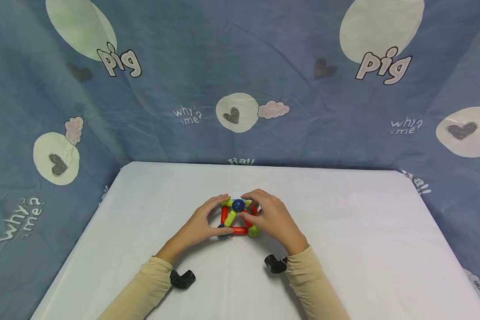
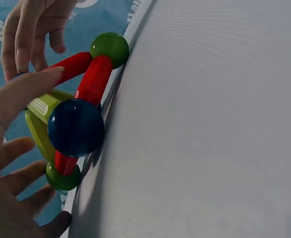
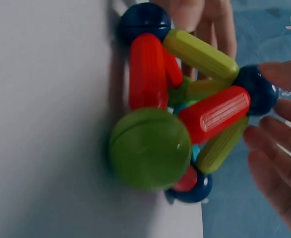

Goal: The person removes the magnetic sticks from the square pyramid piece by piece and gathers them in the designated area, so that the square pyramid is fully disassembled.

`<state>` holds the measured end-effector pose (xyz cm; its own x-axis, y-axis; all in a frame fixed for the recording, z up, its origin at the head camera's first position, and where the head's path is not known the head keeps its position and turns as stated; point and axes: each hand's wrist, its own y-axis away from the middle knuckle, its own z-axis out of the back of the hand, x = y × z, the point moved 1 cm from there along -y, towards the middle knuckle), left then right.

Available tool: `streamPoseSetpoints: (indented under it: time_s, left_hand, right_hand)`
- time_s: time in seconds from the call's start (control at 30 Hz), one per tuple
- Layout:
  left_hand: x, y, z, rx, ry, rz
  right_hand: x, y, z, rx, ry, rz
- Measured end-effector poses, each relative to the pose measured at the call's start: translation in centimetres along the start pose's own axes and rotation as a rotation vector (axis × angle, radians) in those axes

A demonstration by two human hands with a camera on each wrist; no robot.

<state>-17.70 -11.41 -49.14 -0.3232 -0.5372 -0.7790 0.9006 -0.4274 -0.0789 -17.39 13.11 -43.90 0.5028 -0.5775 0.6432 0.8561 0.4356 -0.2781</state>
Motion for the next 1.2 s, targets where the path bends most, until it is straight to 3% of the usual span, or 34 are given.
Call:
streamPoseSetpoints:
  time_s: [0.17,0.37,0.63,1.2]
  left_hand:
    - [0.4,-0.2,-0.2,0.018,-0.004,-0.017]
    - [0.7,-0.1,-0.5,-0.010,0.011,-0.034]
    - [1.0,-0.3,-0.8,-0.021,0.035,-0.029]
    - [1.0,-0.3,-1.0,-0.016,0.052,-0.005]
  right_hand:
    - [0.4,-1.1,-0.9,0.043,0.046,-0.004]
    - [0.9,-1.1,-1.3,0.058,0.044,0.035]
    - [1.1,-1.1,-1.3,0.019,0.128,0.078]
    - [1.1,-1.0,-1.7,-0.026,0.121,0.111]
